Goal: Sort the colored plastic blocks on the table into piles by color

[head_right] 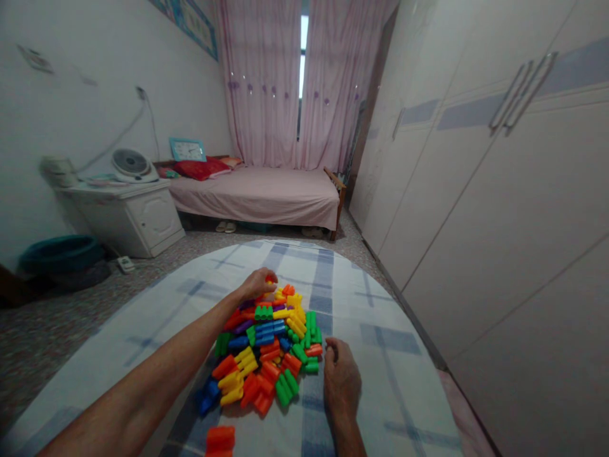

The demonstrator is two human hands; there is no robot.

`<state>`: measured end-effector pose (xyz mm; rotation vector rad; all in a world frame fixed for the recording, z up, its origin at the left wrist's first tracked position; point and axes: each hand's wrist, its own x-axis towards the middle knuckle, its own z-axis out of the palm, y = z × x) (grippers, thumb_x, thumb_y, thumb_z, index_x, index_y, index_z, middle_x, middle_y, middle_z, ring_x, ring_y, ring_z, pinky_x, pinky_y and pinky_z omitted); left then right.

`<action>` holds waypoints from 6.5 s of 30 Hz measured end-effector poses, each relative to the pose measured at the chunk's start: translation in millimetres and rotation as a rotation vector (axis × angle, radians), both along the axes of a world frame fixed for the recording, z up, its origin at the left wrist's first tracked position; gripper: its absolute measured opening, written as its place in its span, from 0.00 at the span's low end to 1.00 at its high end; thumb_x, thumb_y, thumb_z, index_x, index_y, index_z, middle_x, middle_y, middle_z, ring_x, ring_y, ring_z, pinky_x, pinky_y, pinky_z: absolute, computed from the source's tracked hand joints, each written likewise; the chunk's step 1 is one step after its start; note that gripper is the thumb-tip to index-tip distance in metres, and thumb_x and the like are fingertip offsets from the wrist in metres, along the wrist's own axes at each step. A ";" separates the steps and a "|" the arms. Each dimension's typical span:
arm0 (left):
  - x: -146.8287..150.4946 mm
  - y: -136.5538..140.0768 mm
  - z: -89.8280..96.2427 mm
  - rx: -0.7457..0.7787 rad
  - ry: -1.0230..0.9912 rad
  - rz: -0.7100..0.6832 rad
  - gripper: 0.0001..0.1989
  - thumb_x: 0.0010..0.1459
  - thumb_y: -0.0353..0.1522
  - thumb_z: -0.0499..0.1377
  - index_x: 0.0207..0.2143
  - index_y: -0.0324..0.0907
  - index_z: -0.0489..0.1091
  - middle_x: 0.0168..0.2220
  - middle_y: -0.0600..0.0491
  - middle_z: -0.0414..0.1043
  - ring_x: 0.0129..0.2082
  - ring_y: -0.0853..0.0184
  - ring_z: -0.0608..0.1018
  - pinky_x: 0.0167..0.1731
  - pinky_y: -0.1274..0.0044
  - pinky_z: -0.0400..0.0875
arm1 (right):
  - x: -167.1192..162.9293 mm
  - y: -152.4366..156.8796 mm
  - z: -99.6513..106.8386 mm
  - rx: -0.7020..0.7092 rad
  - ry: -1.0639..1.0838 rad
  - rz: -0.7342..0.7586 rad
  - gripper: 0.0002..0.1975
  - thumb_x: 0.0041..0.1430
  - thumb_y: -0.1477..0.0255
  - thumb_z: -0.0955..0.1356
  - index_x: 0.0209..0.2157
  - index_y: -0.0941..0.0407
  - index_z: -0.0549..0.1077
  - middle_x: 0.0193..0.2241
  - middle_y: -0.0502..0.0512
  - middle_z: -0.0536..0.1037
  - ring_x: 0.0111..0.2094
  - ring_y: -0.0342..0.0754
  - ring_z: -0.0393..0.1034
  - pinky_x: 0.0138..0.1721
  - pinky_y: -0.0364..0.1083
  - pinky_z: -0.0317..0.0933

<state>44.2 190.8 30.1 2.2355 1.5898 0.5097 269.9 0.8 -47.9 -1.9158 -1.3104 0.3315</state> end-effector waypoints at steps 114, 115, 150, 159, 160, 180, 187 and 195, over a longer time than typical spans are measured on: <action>25.5 -147.0 16.8 0.348 -0.094 -0.144 0.16 0.51 0.31 0.60 0.44 0.40 0.68 0.48 0.46 0.63 0.47 0.62 0.71 0.48 0.70 0.69 | -0.3 1.4 2.1 0.005 -0.043 0.020 0.16 0.55 0.68 0.59 0.40 0.53 0.74 0.38 0.51 0.77 0.35 0.46 0.68 0.35 0.43 0.54; 30.0 -141.9 14.6 0.337 -0.059 -0.152 0.16 0.51 0.31 0.60 0.44 0.40 0.68 0.48 0.46 0.62 0.47 0.61 0.72 0.48 0.69 0.69 | -0.1 1.5 2.2 0.010 -0.040 0.024 0.16 0.55 0.68 0.59 0.40 0.53 0.74 0.38 0.51 0.77 0.36 0.46 0.68 0.35 0.43 0.54; -68.3 -130.8 -59.1 0.233 -0.649 0.340 0.20 0.62 0.42 0.46 0.47 0.40 0.67 0.49 0.45 0.69 0.51 0.64 0.71 0.52 0.69 0.64 | -3.0 -0.4 7.7 0.003 -0.056 0.014 0.17 0.55 0.67 0.59 0.39 0.55 0.75 0.37 0.53 0.77 0.34 0.47 0.68 0.34 0.43 0.54; -82.4 -216.8 -57.3 0.199 -0.646 0.178 0.09 0.53 0.38 0.60 0.34 0.43 0.72 0.45 0.49 0.68 0.48 0.64 0.72 0.49 0.72 0.67 | -3.1 0.9 4.7 0.016 -0.065 0.003 0.16 0.55 0.68 0.59 0.39 0.54 0.74 0.37 0.53 0.77 0.35 0.46 0.69 0.35 0.43 0.55; -80.8 -218.8 -58.8 0.190 -0.637 0.172 0.09 0.52 0.37 0.60 0.35 0.43 0.73 0.46 0.49 0.68 0.49 0.64 0.72 0.49 0.71 0.67 | -2.9 1.0 4.1 0.026 -0.063 0.008 0.16 0.55 0.68 0.59 0.39 0.55 0.74 0.37 0.53 0.77 0.35 0.46 0.69 0.35 0.43 0.56; -138.9 -196.6 -65.4 0.308 -0.909 0.765 0.19 0.51 0.40 0.59 0.45 0.42 0.69 0.32 0.54 0.70 0.27 0.72 0.73 0.23 0.78 0.74 | -4.4 -0.4 8.3 -0.015 -0.091 -0.015 0.16 0.55 0.67 0.59 0.39 0.53 0.74 0.36 0.52 0.77 0.34 0.47 0.69 0.34 0.44 0.56; -160.7 -185.9 -75.6 0.296 -0.918 0.864 0.21 0.48 0.35 0.59 0.46 0.38 0.68 0.33 0.52 0.72 0.29 0.70 0.75 0.32 0.76 0.73 | -4.8 -0.8 8.6 -0.006 -0.095 -0.012 0.17 0.54 0.67 0.59 0.39 0.54 0.74 0.36 0.53 0.77 0.34 0.47 0.69 0.35 0.44 0.56; -155.2 -188.6 -77.4 0.369 -0.556 0.807 0.17 0.51 0.32 0.54 0.44 0.39 0.70 0.42 0.48 0.68 0.33 0.67 0.74 0.38 0.73 0.72 | -5.5 -1.8 11.1 -0.012 -0.092 0.000 0.17 0.55 0.67 0.58 0.39 0.54 0.74 0.36 0.53 0.77 0.35 0.47 0.70 0.34 0.43 0.56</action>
